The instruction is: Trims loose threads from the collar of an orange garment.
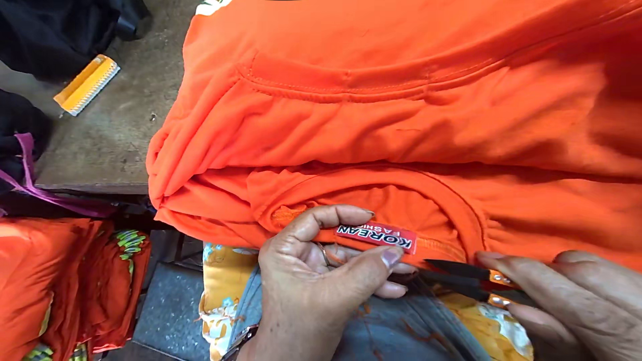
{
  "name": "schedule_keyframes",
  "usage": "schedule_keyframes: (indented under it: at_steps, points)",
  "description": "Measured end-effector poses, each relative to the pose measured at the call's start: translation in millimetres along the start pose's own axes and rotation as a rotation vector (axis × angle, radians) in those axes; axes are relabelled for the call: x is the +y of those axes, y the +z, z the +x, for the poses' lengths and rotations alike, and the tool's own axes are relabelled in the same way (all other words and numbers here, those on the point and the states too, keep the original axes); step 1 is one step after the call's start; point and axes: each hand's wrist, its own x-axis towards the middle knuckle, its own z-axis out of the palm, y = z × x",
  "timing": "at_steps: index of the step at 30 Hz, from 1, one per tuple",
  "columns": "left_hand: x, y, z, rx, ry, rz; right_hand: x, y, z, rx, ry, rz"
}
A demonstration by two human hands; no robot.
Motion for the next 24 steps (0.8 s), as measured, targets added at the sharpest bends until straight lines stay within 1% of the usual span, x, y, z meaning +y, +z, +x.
schedule_keyframes:
  at_steps: [5,7,9,11,13,18,21,24]
  points:
    - [-0.5,0.7,-0.6,0.014,-0.013,0.076,1.0,-5.2,-1.3,-0.027,0.021,0.009]
    - [-1.0,1.0,-0.8,0.025,-0.016,0.081,0.2,-7.3,-1.4,-0.057,0.043,0.065]
    - [-2.1,0.8,-0.9,0.019,-0.004,0.069,2.5,-11.0,-0.8,-0.096,0.08,0.242]
    - [-4.0,0.6,0.4,-0.003,0.033,0.062,6.9,-14.4,-0.8,-0.123,0.143,0.504]
    - [-4.4,3.2,2.3,0.008,0.044,0.097,9.5,-16.9,-0.2,-0.128,0.184,0.65]
    - [-7.1,10.3,4.7,0.106,0.021,0.24,8.5,-14.9,-1.8,-0.132,0.209,0.647]
    - [-6.1,8.8,4.4,0.067,0.014,0.251,6.3,-9.0,-4.4,-0.143,0.21,0.66]
    - [-3.3,5.0,2.1,0.024,0.017,0.273,5.3,-9.6,-6.9,-0.208,0.256,0.685]
